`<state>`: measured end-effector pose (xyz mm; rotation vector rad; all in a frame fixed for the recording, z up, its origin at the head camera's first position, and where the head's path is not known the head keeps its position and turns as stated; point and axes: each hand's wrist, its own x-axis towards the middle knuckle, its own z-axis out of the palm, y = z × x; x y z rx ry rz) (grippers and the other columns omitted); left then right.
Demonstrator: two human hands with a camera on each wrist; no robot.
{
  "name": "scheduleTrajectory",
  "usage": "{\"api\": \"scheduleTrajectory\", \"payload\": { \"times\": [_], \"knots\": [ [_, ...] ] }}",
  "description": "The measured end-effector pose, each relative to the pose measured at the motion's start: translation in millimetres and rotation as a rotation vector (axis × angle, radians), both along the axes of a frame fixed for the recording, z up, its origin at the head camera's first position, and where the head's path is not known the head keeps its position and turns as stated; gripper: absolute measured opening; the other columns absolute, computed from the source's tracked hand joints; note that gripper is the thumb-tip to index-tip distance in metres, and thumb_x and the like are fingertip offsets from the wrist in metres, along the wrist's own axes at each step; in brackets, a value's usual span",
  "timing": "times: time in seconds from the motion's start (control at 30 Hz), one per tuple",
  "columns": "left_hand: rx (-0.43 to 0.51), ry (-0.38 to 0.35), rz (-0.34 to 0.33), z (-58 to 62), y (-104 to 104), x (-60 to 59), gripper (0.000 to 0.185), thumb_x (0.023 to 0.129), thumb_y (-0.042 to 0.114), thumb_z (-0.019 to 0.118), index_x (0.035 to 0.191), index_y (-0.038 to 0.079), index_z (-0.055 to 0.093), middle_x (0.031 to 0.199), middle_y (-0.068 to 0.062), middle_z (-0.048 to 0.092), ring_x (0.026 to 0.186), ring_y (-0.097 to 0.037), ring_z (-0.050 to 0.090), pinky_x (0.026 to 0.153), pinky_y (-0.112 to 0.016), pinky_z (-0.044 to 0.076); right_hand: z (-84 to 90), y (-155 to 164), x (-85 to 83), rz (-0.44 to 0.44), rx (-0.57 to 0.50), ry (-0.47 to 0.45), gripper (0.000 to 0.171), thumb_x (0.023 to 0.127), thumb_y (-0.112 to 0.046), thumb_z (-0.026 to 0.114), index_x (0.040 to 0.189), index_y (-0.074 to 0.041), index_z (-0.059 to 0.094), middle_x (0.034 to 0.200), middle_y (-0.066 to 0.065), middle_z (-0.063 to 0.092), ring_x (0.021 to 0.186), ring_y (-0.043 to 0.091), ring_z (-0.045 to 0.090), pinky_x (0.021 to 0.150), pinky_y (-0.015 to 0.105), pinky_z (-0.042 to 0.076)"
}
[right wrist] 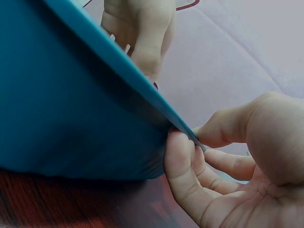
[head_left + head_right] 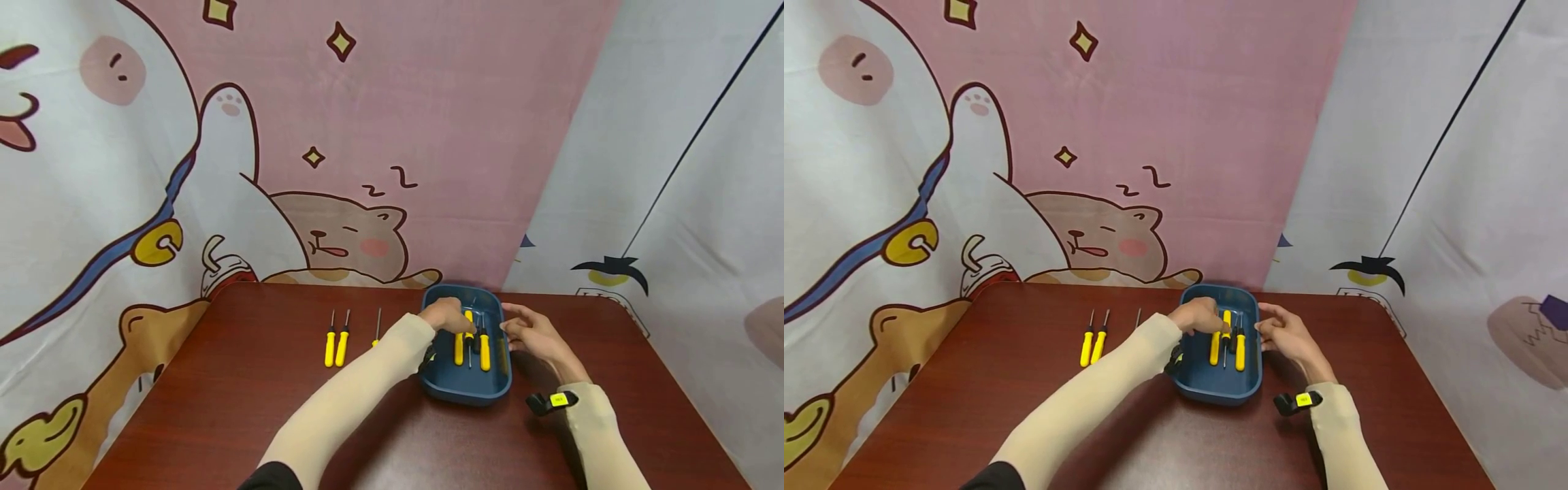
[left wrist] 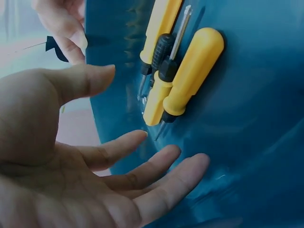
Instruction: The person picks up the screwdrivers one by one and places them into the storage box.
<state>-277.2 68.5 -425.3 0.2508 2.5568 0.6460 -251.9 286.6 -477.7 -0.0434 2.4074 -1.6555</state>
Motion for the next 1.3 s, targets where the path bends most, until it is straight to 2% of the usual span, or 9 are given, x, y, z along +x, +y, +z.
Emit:
{"api": "scheduleTrajectory", "payload": {
  "times": [0.17, 0.3, 0.53, 0.8, 1.07, 1.3],
  "knots": [
    [-0.035, 0.046, -0.078, 3.2, 0, 2.3, 0.071, 0.094, 0.051, 0.070, 0.150, 0.012, 0.049, 0.146, -0.004, 0.059, 0.127, -0.020, 0.060, 0.104, -0.040, 0.054, 1.2, 0, -0.5, 0.007, 0.000, 0.000, 0.060, 0.102, -0.010, 0.054, 0.158, -0.004, 0.033, 0.127, 0.031, 0.063, 0.086, 0.018, 0.066, 0.072, 0.031, 0.062],
    [-0.057, 0.110, -0.146, 7.0, -2, 6.1, 0.074, 0.094, 0.057, 0.067, 0.153, 0.017, 0.047, 0.152, -0.005, 0.052, 0.136, -0.023, 0.053, 0.108, -0.042, 0.051, 2.1, 0, -0.2, 0.014, 0.002, -0.003, 0.060, 0.102, -0.011, 0.054, 0.158, -0.004, 0.032, 0.128, 0.032, 0.062, 0.088, 0.019, 0.067, 0.073, 0.031, 0.062],
    [-0.014, 0.203, -0.241, 13.4, -8, 10.3, 0.079, 0.093, 0.063, 0.063, 0.158, 0.025, 0.039, 0.164, -0.004, 0.038, 0.150, -0.026, 0.038, 0.119, -0.051, 0.041, 1.8, 1, -1.4, 0.021, 0.011, 0.007, 0.060, 0.102, -0.010, 0.054, 0.158, -0.003, 0.033, 0.124, 0.027, 0.065, 0.087, 0.018, 0.067, 0.074, 0.032, 0.062],
    [0.015, 0.320, -0.339, 10.9, -20, 12.5, 0.086, 0.093, 0.070, 0.057, 0.162, 0.027, 0.029, 0.169, -0.001, 0.026, 0.159, -0.023, 0.021, 0.123, -0.050, 0.035, 0.1, 4, -0.4, 0.009, 0.008, 0.002, 0.059, 0.102, -0.011, 0.053, 0.158, -0.006, 0.034, 0.126, 0.029, 0.063, 0.091, 0.023, 0.069, 0.075, 0.032, 0.062],
    [0.031, 0.438, -0.362, 6.0, -36, 17.6, 0.090, 0.092, 0.074, 0.053, 0.164, 0.028, 0.025, 0.172, -0.001, 0.020, 0.162, -0.025, 0.008, 0.126, -0.054, 0.029, -1.5, 4, -0.4, -0.001, 0.011, 0.002, 0.059, 0.103, -0.011, 0.053, 0.158, -0.006, 0.034, 0.129, 0.031, 0.061, 0.093, 0.025, 0.068, 0.075, 0.030, 0.062],
    [-0.008, 0.538, -0.333, 4.5, -47, 20.4, 0.090, 0.092, 0.076, 0.050, 0.164, 0.029, 0.023, 0.173, -0.002, 0.018, 0.163, -0.024, 0.003, 0.130, -0.050, 0.018, -0.3, 1, 0.0, 0.000, -0.004, -0.009, 0.060, 0.102, -0.009, 0.053, 0.158, -0.005, 0.033, 0.128, 0.031, 0.061, 0.088, 0.021, 0.067, 0.074, 0.030, 0.062]
  ]
}}
